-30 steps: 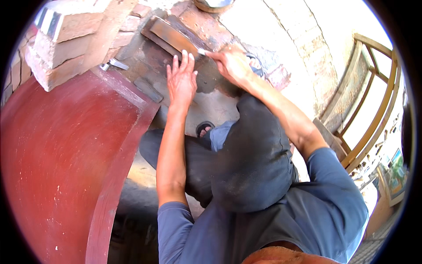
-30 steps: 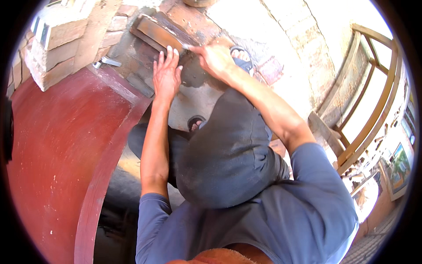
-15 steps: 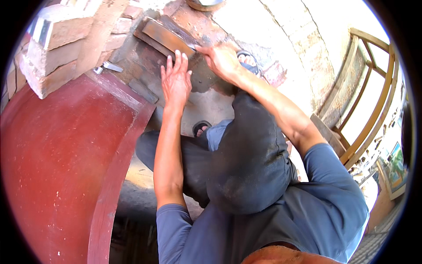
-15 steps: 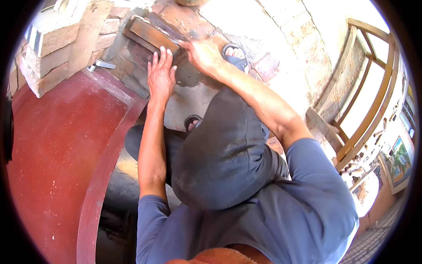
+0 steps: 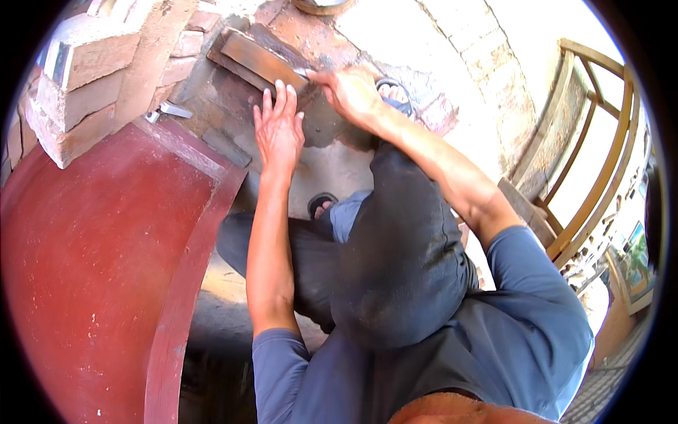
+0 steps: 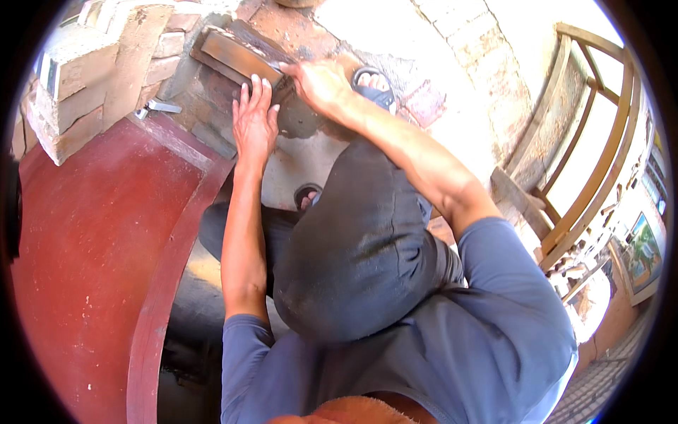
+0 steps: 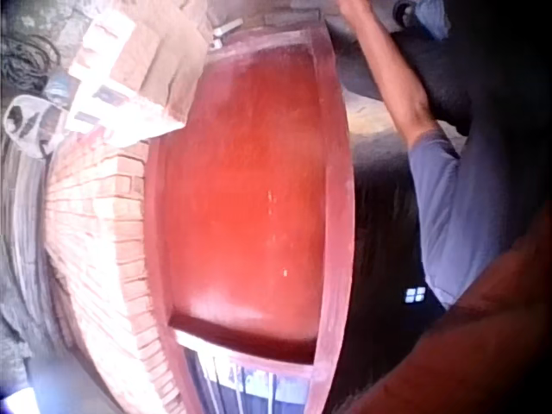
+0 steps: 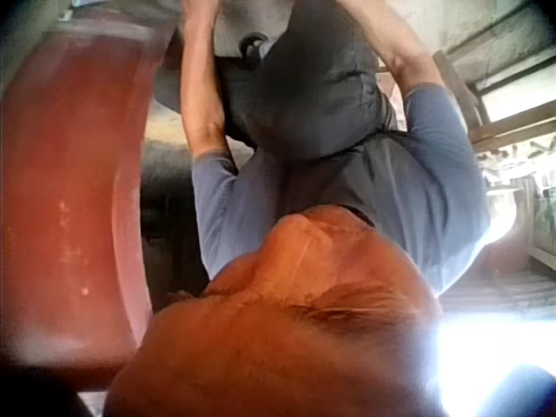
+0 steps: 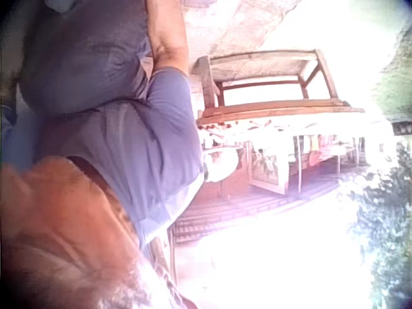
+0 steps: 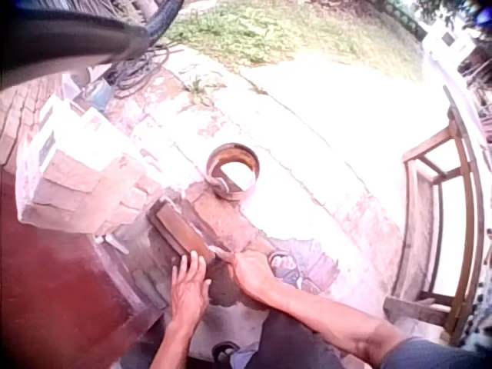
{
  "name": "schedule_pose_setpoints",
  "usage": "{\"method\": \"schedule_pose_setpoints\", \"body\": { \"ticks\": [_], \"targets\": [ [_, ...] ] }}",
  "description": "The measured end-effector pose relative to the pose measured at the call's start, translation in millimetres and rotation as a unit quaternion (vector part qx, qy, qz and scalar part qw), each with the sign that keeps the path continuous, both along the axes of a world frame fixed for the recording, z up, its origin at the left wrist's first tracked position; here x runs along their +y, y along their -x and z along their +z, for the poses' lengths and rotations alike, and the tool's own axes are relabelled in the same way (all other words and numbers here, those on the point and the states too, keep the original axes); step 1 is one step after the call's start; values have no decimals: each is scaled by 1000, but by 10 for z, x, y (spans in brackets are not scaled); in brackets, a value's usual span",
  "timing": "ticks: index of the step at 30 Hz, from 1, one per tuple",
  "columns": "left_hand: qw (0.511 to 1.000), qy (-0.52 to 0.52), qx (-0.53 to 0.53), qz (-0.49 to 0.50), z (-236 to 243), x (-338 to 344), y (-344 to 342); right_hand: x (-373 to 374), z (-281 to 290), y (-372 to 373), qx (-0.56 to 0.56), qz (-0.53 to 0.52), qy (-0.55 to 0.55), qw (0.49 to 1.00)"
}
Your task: The person selects a metal rod from a table and sharpens it on a grinding stone. They repeatedly rub the rod against the stone, occasionally dipping it into a bowl of water and inspecting the edge. The person continues this process for several minutes.
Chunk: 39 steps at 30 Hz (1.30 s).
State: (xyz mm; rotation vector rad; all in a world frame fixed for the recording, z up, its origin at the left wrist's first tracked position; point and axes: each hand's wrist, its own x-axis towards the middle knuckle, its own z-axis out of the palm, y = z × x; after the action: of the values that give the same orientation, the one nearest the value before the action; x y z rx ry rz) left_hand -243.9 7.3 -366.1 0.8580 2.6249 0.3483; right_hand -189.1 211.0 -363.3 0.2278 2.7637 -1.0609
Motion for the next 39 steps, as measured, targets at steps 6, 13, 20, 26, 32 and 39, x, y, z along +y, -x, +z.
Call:
{"method": "schedule_pose_setpoints", "body": {
  "ticks": [6,13,20,26,32,39],
  "targets": [
    [1000,16,3,-3,-4,1,32,54,61,36,-53,-1,1,999],
    [999,41,9,-18,120,-81,2,438,598,26,81,-27,-16,996],
    [990,-132,-25,49,646,67,-288,1992,160,-1329,-201,-500,378,753],
    [936,-296,-33,190,1545,-183,-950,1872,2021,-1598,59,-456,424,780],
    [887,-392,-41,239,2481,-243,-1668,878,3602,-1569,254,-259,460,811],
    [847,-483,-134,178,2992,-180,-2304,-552,3126,-1511,112,-16,649,752]
  ]
}}
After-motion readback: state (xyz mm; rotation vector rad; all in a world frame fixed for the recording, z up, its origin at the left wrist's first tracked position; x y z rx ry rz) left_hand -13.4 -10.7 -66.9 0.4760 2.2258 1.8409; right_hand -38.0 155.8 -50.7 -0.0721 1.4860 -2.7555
